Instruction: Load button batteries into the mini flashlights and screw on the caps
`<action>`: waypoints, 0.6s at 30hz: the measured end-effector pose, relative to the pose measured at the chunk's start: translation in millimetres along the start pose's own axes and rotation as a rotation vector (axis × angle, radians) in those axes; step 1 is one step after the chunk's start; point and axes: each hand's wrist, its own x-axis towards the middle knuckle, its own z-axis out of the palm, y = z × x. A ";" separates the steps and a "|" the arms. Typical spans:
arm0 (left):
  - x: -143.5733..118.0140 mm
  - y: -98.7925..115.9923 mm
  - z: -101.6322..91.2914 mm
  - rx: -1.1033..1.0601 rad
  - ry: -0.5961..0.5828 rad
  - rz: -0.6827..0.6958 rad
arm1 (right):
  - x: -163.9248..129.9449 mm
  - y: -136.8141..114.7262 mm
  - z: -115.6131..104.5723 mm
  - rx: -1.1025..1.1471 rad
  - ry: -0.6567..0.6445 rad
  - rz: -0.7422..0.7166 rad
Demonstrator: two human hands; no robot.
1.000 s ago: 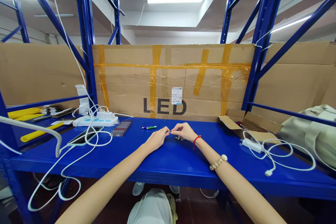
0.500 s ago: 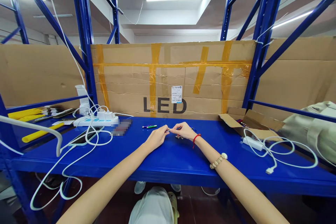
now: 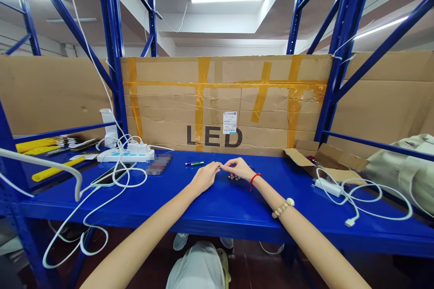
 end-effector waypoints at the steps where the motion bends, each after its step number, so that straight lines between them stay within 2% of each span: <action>1: 0.3 0.4 -0.1 0.008 0.001 -0.010 | 0.8 0.3 -0.4 0.002 0.013 -0.020; 10: 1.6 2.2 -1.8 0.049 0.014 -0.084 | 4.4 3.6 -2.4 0.006 0.093 -0.205; 18: 0.3 5.0 -4.2 0.025 -0.028 -0.049 | 6.4 6.7 -5.4 0.023 0.105 -0.290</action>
